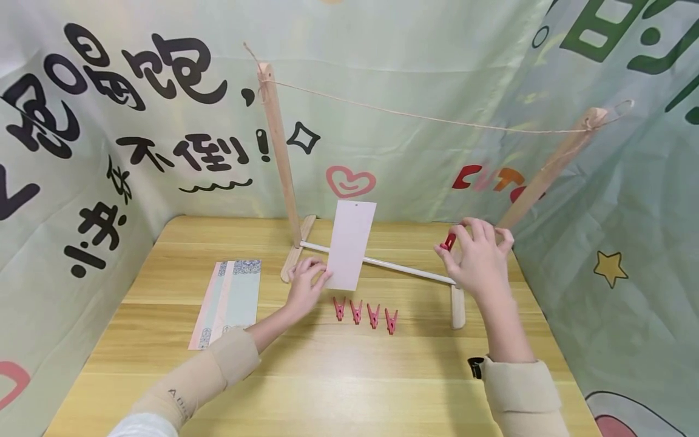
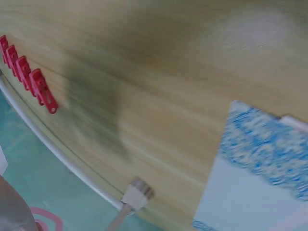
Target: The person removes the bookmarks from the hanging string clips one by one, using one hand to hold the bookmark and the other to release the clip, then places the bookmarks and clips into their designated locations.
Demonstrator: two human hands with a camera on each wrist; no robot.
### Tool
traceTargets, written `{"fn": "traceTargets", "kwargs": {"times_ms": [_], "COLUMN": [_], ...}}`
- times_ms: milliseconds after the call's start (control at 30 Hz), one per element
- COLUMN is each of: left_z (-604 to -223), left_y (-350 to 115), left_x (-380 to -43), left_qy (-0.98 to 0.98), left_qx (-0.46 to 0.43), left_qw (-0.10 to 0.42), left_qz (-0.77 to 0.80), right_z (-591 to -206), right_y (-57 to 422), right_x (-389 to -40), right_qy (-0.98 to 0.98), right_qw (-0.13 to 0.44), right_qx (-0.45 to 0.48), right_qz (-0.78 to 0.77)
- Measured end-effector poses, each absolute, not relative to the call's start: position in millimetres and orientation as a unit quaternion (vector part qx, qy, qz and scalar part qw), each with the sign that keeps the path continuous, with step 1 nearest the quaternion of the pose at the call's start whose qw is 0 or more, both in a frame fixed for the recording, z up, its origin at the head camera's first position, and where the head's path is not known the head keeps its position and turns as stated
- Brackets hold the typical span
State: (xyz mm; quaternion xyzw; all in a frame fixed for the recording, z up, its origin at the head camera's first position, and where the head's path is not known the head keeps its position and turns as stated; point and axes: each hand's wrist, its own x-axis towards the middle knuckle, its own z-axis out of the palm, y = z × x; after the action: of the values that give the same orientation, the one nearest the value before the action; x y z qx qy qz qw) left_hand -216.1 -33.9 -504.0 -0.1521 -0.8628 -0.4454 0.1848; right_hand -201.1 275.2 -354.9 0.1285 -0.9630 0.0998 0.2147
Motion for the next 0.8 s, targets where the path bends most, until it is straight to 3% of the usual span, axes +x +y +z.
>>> {"fn": "traceTargets", "kwargs": {"times_ms": [800], "left_z": [-537], "left_y": [-92], "left_x": [-189], "left_qy": [-0.867], "left_qx": [-0.075], "left_qw": [0.200], "left_qz": [-0.450], "right_z": [-423], "right_y": [266], "right_x": [-197], "right_qy": [-0.974], "right_qw": [0.148], "right_qx": [0.120], "right_qz": [0.123]}}
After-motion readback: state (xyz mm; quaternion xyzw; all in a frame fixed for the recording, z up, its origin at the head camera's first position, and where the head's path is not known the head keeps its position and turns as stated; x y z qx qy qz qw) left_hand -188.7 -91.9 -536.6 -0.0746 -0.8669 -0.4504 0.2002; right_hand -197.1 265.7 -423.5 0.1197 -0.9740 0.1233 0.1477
